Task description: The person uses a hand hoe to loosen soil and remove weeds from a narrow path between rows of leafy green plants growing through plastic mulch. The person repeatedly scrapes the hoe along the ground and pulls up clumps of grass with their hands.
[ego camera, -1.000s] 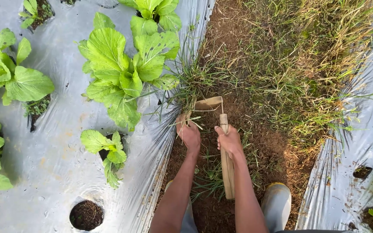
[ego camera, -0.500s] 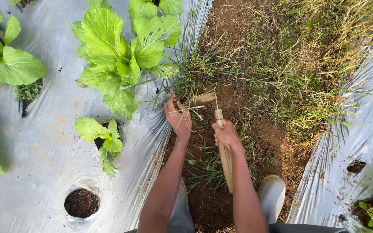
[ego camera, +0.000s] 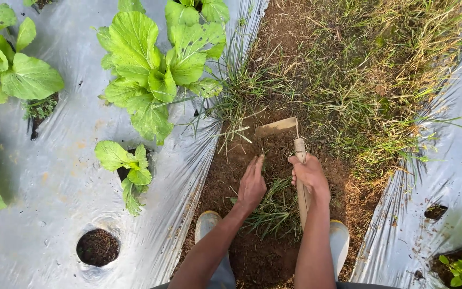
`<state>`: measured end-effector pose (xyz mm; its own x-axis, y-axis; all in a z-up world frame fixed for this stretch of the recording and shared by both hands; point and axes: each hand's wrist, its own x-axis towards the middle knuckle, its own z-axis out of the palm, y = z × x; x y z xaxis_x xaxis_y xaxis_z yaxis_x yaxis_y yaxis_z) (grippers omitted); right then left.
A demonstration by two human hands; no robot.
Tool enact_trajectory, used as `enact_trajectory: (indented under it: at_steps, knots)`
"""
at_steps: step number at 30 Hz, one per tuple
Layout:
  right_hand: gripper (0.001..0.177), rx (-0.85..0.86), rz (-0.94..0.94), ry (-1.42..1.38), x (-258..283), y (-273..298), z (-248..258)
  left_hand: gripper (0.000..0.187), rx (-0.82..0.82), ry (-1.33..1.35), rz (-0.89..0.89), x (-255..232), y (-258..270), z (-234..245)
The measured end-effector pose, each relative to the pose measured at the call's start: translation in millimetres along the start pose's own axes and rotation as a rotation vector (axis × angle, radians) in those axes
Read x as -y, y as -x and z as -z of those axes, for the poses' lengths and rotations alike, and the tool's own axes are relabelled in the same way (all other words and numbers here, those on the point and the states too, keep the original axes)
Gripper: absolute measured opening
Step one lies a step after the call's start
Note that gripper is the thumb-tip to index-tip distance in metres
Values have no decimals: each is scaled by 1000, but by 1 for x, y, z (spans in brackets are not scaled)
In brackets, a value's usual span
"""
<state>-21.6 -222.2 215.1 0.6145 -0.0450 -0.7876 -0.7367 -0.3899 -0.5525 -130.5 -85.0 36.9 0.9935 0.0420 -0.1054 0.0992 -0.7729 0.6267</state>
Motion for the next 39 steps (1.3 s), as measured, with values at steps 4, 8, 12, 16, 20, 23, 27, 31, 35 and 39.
enact_trajectory:
  at_steps: [4, 8, 12, 16, 20, 23, 27, 31, 35, 39]
  knots:
    - [20, -31, 37, -19, -9, -13, -3, 72, 173, -57, -119, -2, 2, -10]
    - [18, -16, 75, -8, -10, -16, -8, 53, -59, -230, -146, 20, -22, -3]
    - [19, -90, 99, -58, -22, -31, -14, 31, -160, -392, -31, 18, -44, 46]
    - [19, -103, 99, -94, -28, -36, -23, 28, -225, -354, -116, 23, -56, 37]
    - [23, -29, 43, -18, -30, -19, -17, 29, -282, -270, -148, 7, -73, 25]
    - [21, -59, 66, -18, -36, -23, -14, 27, -178, -255, -190, 4, -96, 6]
    - [20, -166, 116, -147, -29, -32, -16, 25, 78, -582, -365, -38, -138, 62]
    - [20, -172, 97, -205, -22, -32, -24, 34, 224, -1046, -624, -18, -177, 96]
    - [19, -206, 109, -240, -25, -43, -29, 40, 45, -1199, -224, 2, -178, 146]
    - [19, -235, 132, -314, -26, -53, -33, 49, 90, -1118, -129, 33, -168, 134]
